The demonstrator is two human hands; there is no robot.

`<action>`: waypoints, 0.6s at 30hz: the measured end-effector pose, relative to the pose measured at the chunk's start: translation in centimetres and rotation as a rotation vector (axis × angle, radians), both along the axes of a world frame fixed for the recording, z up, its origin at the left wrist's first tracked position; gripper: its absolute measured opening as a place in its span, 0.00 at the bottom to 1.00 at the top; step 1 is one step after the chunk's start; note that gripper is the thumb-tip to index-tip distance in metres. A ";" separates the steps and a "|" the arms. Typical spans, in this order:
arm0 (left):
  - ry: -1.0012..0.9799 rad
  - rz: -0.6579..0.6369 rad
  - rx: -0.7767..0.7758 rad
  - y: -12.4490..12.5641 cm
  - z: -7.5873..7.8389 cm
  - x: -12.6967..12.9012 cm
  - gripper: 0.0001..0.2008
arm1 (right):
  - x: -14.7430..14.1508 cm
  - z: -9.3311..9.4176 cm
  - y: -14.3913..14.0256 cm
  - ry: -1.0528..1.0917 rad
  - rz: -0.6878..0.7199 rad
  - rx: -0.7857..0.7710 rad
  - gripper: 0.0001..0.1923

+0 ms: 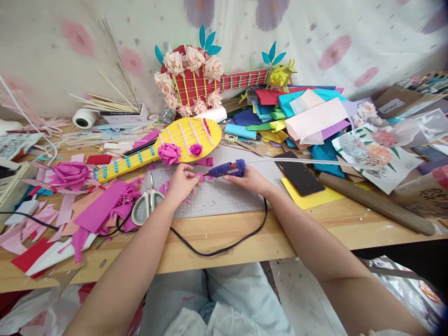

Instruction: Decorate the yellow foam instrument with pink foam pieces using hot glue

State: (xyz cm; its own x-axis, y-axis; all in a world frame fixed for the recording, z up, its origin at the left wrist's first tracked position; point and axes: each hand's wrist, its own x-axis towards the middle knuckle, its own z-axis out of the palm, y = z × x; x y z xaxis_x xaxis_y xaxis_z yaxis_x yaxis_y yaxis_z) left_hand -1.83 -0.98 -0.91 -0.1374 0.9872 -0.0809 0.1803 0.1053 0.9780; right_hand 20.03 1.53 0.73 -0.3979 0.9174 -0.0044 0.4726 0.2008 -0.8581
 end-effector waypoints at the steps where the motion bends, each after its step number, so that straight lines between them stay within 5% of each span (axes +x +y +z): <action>1: 0.001 0.001 -0.001 0.0 0.0 0.0 0.18 | 0.0 0.0 0.0 0.001 -0.004 0.000 0.20; 18: 0.019 -0.019 -0.006 -0.1 0.1 0.0 0.17 | 0.1 0.1 0.1 -0.030 -0.005 0.032 0.19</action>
State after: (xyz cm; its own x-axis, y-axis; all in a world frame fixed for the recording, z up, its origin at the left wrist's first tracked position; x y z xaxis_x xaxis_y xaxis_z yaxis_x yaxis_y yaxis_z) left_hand -1.79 -1.05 -0.83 -0.1202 0.9891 -0.0845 0.2005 0.1075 0.9738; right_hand 20.09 1.63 0.83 -0.3932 0.9194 0.0130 0.4996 0.2254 -0.8364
